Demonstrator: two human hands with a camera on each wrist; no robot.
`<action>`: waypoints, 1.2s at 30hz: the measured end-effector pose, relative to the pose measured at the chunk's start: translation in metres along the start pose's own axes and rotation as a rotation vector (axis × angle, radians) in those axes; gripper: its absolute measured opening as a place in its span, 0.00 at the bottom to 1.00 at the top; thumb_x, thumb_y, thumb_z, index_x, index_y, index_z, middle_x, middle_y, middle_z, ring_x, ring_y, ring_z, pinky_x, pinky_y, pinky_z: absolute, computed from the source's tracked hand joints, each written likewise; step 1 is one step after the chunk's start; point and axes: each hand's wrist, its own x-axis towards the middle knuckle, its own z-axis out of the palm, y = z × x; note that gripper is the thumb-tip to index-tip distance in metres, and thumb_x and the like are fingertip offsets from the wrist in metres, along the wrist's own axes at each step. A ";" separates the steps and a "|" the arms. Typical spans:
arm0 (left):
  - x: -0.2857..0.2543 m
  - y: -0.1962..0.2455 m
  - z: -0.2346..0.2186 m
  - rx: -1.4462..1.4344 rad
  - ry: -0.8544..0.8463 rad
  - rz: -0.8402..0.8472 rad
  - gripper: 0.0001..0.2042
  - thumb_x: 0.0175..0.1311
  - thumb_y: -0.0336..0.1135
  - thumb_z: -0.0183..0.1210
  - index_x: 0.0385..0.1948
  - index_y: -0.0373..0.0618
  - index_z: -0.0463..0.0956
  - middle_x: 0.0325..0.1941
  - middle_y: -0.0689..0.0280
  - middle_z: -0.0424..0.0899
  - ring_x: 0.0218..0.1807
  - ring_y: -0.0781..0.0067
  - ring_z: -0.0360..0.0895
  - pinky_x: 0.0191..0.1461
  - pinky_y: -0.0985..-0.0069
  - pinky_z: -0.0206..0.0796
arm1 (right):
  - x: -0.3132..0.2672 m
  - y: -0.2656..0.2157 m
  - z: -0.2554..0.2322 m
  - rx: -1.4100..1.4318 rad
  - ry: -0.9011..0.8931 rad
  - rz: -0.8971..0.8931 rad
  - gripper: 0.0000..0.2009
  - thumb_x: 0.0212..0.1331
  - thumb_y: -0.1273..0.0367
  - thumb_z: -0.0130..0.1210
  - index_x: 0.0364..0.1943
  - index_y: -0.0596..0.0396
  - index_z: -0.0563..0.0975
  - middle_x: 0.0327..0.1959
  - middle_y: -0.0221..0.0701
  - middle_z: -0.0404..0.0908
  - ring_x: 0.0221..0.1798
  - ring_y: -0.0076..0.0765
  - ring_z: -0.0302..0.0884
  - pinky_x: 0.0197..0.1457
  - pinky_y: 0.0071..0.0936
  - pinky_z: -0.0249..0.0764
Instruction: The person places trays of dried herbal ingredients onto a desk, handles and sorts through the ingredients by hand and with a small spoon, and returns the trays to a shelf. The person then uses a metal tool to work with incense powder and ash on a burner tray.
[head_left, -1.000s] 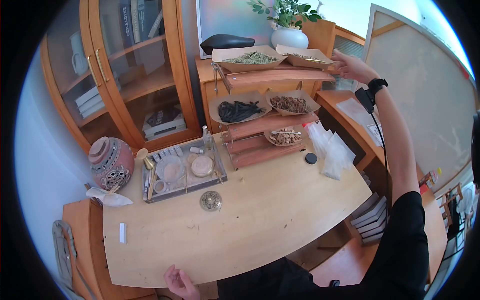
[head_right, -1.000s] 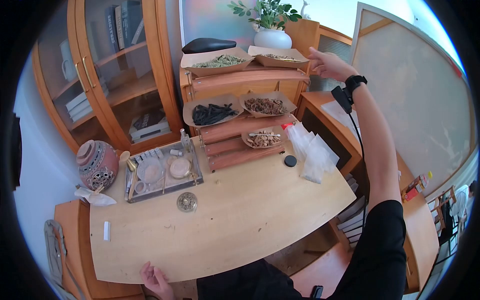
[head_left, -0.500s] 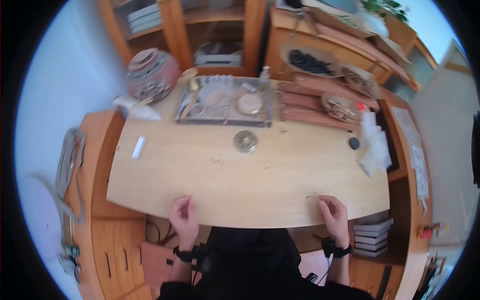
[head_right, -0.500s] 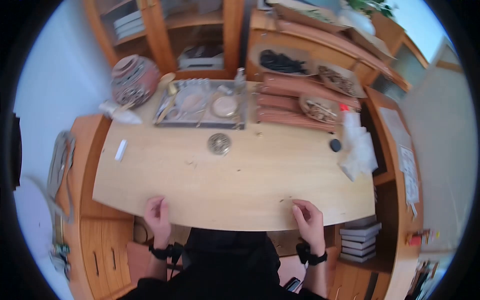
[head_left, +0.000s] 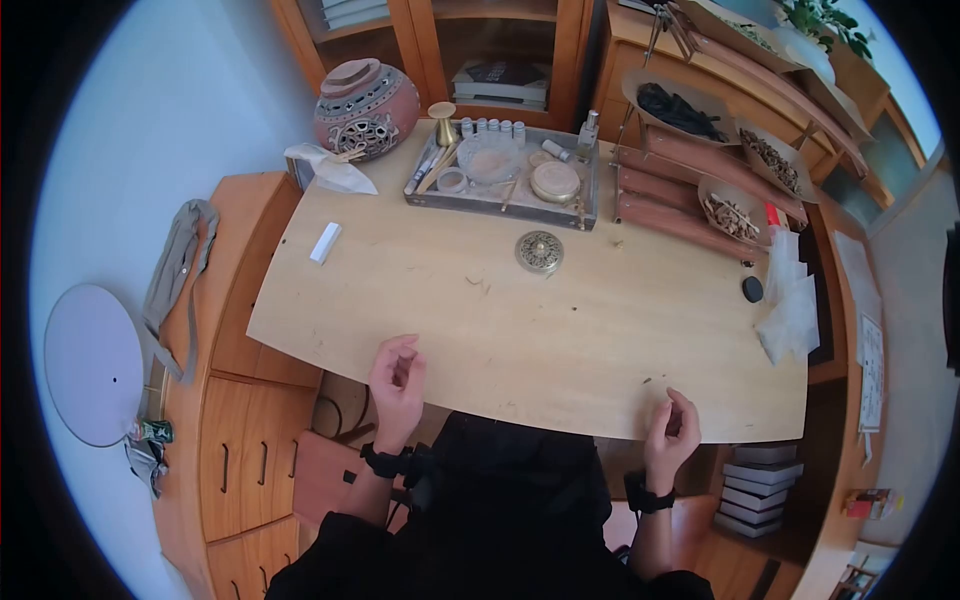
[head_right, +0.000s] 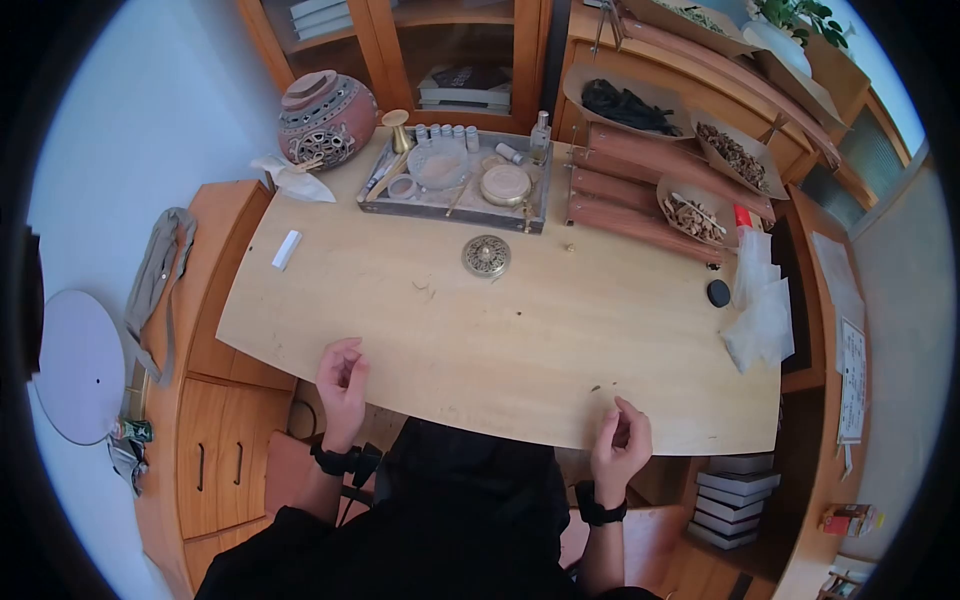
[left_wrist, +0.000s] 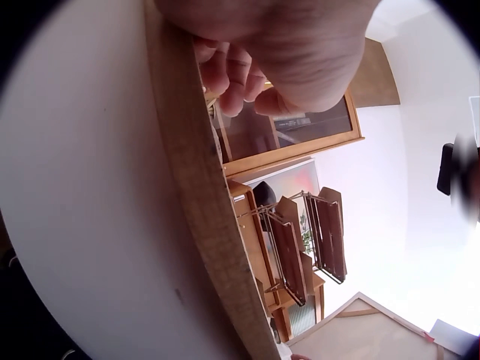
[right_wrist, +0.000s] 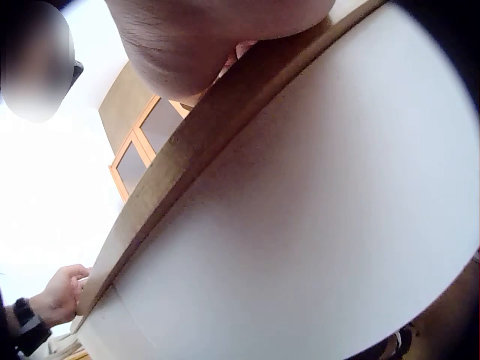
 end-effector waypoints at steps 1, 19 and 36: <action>0.001 0.004 0.000 0.006 0.003 -0.002 0.06 0.72 0.25 0.60 0.46 0.42 0.81 0.28 0.81 0.72 0.28 0.95 0.63 0.30 0.90 0.53 | -0.003 0.004 0.003 -0.024 0.049 -0.037 0.07 0.70 0.74 0.58 0.48 0.59 0.83 0.27 0.21 0.74 0.24 0.12 0.63 0.28 0.15 0.58; 0.005 0.044 0.023 0.251 -0.078 0.160 0.25 0.60 0.20 0.60 0.62 0.44 0.76 0.51 0.61 0.81 0.39 0.74 0.77 0.35 0.78 0.70 | -0.007 0.020 0.005 0.135 0.205 0.010 0.06 0.73 0.72 0.56 0.37 0.57 0.73 0.31 0.24 0.72 0.30 0.16 0.63 0.32 0.17 0.61; 0.192 0.083 0.104 0.830 -0.546 0.645 0.15 0.58 0.33 0.70 0.47 0.45 0.83 0.41 0.58 0.87 0.42 0.55 0.85 0.47 0.61 0.76 | 0.119 -0.113 -0.026 -0.052 -0.427 -0.124 0.07 0.64 0.75 0.64 0.43 0.61 0.82 0.31 0.27 0.82 0.32 0.19 0.78 0.39 0.21 0.74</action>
